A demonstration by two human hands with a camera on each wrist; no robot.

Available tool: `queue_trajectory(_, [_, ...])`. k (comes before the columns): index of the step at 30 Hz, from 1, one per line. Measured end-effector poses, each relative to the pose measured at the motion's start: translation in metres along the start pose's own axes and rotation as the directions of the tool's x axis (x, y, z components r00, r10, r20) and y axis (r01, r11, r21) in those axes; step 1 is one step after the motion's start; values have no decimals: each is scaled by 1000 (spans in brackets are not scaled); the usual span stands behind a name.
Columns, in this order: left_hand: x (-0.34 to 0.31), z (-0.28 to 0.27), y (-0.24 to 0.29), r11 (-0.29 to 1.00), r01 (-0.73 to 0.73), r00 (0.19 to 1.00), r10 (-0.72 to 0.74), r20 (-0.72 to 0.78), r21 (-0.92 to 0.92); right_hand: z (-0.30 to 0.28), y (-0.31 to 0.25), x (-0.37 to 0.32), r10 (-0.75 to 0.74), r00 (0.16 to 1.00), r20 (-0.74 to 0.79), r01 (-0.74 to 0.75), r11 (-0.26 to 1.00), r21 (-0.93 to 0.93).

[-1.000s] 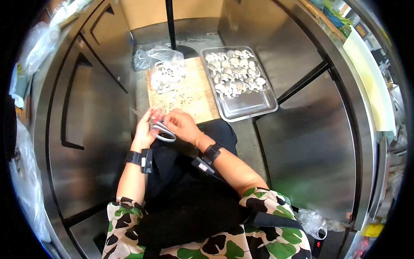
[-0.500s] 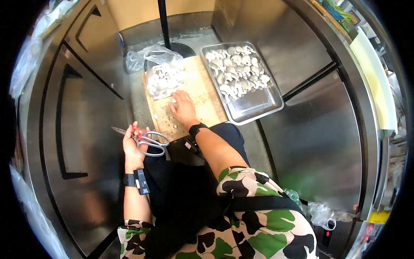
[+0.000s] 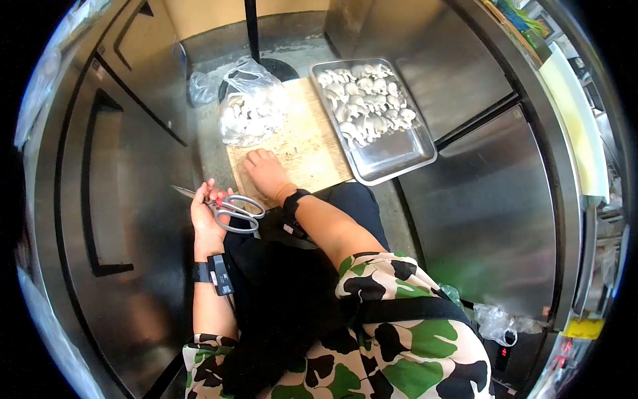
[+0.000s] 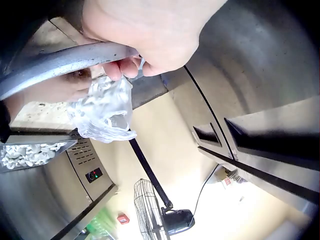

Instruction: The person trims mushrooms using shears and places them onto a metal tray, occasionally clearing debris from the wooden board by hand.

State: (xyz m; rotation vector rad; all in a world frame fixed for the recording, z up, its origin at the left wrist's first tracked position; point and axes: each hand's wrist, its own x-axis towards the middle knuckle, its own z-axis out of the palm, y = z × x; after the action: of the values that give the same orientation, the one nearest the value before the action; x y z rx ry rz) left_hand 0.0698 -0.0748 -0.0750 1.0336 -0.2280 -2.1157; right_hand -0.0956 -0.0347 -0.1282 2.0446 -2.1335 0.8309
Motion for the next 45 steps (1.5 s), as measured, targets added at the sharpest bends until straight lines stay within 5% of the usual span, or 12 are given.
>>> queue_trajectory(5, [2, -2, -5, 1000, 11, 998, -10, 57, -4, -19, 21, -28, 132, 990, 52, -138, 978, 158])
queue_trajectory(9, [-1, 4, -6, 999, 33, 998, -32, 60, -15, -38, 34, -32, 391, 883, -258, -370, 920, 127])
queue_trajectory(12, [-1, 2, -4, 999, 36, 997, -36, 74, 4, -25, 41, -34, 417, 882, -218, -384, 906, 178])
queue_trajectory(19, [-1, 5, -5, 1000, 10, 999, -10, 47, 9, -17, 5, -41, -5, 997, -79, 14, 993, 115])
queue_trajectory(26, [-1, 2, -6, 1000, 9, 999, -10, 47, 23, -23, 44, -22, 83, 993, 89, -65, 979, -193])
queue_trajectory(30, [-3, 7, -6, 1000, 7, 999, -8, 45, 24, -25, 51, -14, 301, 925, 231, -238, 935, -264])
queue_trajectory(33, [0, 9, -10, 999, 23, 998, -24, 54, 31, -27, 61, -18, 391, 914, 108, -400, 912, 86])
queue_trajectory(35, [-3, 13, -13, 997, 21, 998, -25, 55, 75, -66, 59, -26, 441, 780, 444, -626, 547, 556])
queue_trajectory(36, [1, 10, -14, 994, 40, 997, -46, 55, 98, -96, 56, -31, 384, 705, 596, -700, 245, 671])
queue_trajectory(38, [-18, 25, -12, 981, 13, 1000, -13, 2, 191, -166, 50, -64, 236, 714, 659, -658, -98, 747])
queue_trajectory(40, [-3, 9, -10, 970, 79, 992, -100, 78, 230, -241, 50, -114, 223, 654, 723, -700, -184, 690])
queue_trajectory(45, [22, -8, -11, 977, 124, 956, -164, 243, 172, -350, 61, -303, 547, 370, 751, -882, -47, 469])
